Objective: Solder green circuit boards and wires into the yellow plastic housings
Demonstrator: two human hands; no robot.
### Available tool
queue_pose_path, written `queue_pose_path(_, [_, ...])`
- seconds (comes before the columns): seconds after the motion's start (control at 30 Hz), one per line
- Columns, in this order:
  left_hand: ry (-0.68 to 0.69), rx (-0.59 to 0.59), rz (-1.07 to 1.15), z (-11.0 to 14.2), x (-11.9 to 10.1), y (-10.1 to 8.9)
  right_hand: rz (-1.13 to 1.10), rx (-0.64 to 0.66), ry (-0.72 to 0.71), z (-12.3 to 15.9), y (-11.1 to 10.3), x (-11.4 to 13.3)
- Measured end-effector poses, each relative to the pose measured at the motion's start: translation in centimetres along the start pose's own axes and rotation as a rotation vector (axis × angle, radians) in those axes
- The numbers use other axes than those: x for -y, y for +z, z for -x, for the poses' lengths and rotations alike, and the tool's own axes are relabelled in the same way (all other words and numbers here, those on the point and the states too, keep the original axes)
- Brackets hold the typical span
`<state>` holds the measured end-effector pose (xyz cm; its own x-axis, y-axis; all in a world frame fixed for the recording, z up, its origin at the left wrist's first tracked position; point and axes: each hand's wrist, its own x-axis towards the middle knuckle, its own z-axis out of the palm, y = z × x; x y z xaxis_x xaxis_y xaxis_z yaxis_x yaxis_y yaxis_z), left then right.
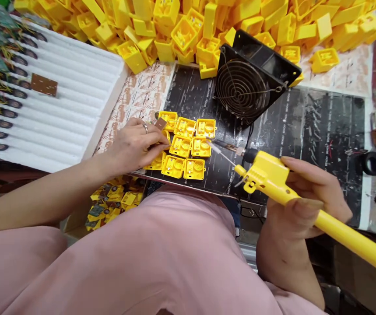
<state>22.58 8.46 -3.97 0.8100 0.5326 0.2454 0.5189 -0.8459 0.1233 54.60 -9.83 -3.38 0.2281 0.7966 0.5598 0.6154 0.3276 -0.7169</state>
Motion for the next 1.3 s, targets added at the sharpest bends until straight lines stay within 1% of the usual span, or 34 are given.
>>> queue_pose_path(0.1, [0.033, -0.034, -0.022, 0.2, -0.1, 0.3, -0.006, -0.020, 0.030, 0.1, 1.8, 0.2])
queue_pose_path(0.17, [0.030, -0.017, -0.028, 0.1, -0.1, 0.3, -0.008, -0.020, 0.009, 0.2, 2.9, 0.2])
queue_pose_path(0.23, [0.022, -0.007, -0.035, -0.1, -0.1, 0.2, -0.041, -0.034, -0.068, 0.2, 3.8, 0.0])
queue_pose_path(0.33, [0.051, -0.040, -0.072, -0.6, -0.1, 0.2, -0.088, -0.025, -0.187, 0.0, 4.5, -0.3])
queue_pose_path(0.4, [0.080, -0.057, -0.130, -1.0, -0.1, 0.2, -0.079, -0.012, -0.227, -0.2, 4.8, -0.2])
queue_pose_path(0.5, [0.112, -0.010, -0.196, -1.7, 0.0, 0.2, -0.057, 0.008, -0.259, -0.6, 5.2, 0.6])
queue_pose_path(0.6, [0.115, 0.050, -0.182, -2.1, -0.1, 0.3, 0.044, 0.100, -0.280, -1.1, 5.6, 1.7])
queue_pose_path(0.7, [0.095, 0.068, -0.152, -2.2, -0.1, 0.3, 0.142, 0.150, -0.306, -1.6, 5.8, 2.3])
queue_pose_path(0.9, [0.083, 0.096, -0.098, -2.5, -0.1, -0.1, 0.091, 0.166, -0.400, -2.6, 6.5, 2.2])
queue_pose_path(1.03, [0.068, 0.147, -0.063, -2.7, -0.1, -0.4, 0.089, 0.222, -0.383, -3.3, 6.1, 2.6])
queue_pose_path(1.17, [0.064, 0.166, -0.080, -2.8, -0.1, -0.5, 0.149, 0.194, -0.330, -3.4, 5.5, 2.8])
queue_pose_path(1.3, [0.062, 0.182, -0.090, -2.8, -0.2, -0.5, 0.132, 0.182, -0.343, -3.3, 5.5, 2.5])
